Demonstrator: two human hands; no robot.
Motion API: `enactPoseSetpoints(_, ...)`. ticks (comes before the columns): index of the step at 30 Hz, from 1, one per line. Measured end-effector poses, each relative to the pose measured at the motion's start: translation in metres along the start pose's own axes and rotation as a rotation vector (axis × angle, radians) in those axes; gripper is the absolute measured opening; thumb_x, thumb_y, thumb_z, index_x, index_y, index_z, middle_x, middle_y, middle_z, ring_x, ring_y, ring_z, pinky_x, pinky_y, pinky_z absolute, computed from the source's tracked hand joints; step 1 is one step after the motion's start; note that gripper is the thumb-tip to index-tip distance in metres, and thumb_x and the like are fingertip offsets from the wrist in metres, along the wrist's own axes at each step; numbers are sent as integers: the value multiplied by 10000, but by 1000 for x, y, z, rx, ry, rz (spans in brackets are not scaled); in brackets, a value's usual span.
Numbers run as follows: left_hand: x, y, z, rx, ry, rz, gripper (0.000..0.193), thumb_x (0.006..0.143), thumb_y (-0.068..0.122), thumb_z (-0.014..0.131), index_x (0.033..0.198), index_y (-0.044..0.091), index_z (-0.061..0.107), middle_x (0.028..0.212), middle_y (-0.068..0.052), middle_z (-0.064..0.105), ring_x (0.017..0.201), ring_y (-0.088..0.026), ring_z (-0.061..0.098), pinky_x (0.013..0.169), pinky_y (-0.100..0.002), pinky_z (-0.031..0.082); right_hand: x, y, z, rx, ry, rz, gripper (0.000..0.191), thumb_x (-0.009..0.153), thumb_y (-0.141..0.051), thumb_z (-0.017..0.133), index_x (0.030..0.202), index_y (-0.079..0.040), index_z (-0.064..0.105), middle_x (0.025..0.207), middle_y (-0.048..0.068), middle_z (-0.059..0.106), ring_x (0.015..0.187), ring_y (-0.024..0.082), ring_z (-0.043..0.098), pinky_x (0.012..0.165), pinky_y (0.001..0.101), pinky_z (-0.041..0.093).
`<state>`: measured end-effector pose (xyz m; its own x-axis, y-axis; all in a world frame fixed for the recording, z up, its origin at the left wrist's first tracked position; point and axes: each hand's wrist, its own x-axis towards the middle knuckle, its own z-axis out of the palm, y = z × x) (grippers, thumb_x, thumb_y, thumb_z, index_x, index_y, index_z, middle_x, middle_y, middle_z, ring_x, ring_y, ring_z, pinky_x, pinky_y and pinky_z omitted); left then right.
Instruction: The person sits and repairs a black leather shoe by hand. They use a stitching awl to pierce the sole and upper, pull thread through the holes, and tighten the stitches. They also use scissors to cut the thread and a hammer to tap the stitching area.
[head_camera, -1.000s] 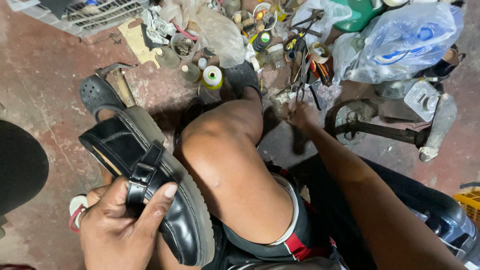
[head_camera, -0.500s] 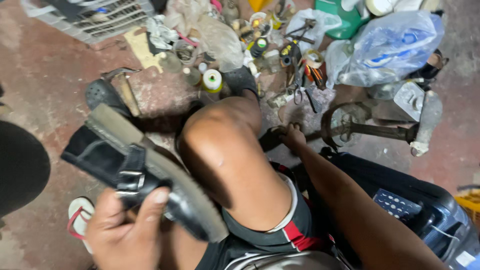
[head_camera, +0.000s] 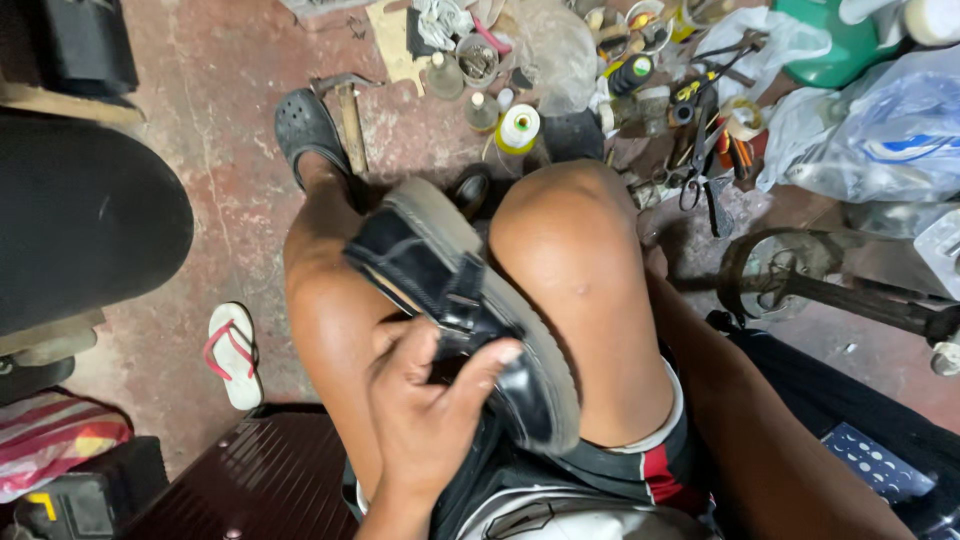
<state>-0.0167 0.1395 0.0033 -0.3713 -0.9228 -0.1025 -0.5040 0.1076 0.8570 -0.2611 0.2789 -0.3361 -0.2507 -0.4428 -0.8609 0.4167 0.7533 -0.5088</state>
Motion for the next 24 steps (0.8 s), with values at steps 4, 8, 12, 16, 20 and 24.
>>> enactPoseSetpoints(4,15,4,-1,-46,-136,24,223,743,170,888,875,51,755,725,-14,740,660,-147,602,644,-299,508,-8,-12,3,180,-114,22,509,965,-309,543,1387,-27,496,1385,186,592,1185,311,642,991,417,533)
enactPoseSetpoints(8,23,5,-5,-279,-345,-226,167,790,160,856,803,49,732,669,-11,758,559,-75,691,558,-247,549,-16,-35,8,296,-185,-4,471,995,-257,487,1406,-27,497,1381,169,606,1168,281,656,981,398,543)
enactPoseSetpoints(12,16,7,-8,-337,-321,-288,155,812,153,836,797,41,730,658,-25,749,568,-84,662,549,-252,536,-23,-54,2,356,-204,-52,442,1025,-205,431,1424,-27,498,1377,151,621,1152,251,671,971,379,554)
enactPoseSetpoints(16,-5,7,-18,-101,-137,42,184,806,185,858,803,54,728,698,-13,718,678,-159,599,644,-303,508,-40,-58,-19,198,-39,-140,362,1046,-150,447,1349,1,574,1258,156,669,1054,239,682,902,381,566)
enactPoseSetpoints(20,-23,4,-29,-49,22,170,187,853,211,828,812,68,715,712,-31,682,740,-212,562,702,-348,474,-59,-80,-30,-457,222,-564,271,1118,-128,502,1160,20,724,960,148,719,855,162,608,744,334,525)
enactPoseSetpoints(24,-37,6,-35,-71,92,254,164,918,202,782,855,68,712,750,-32,699,791,-224,580,754,-357,472,-132,-130,-17,-305,204,-856,231,1062,-128,526,1223,-7,639,927,53,662,749,112,585,643,261,478)
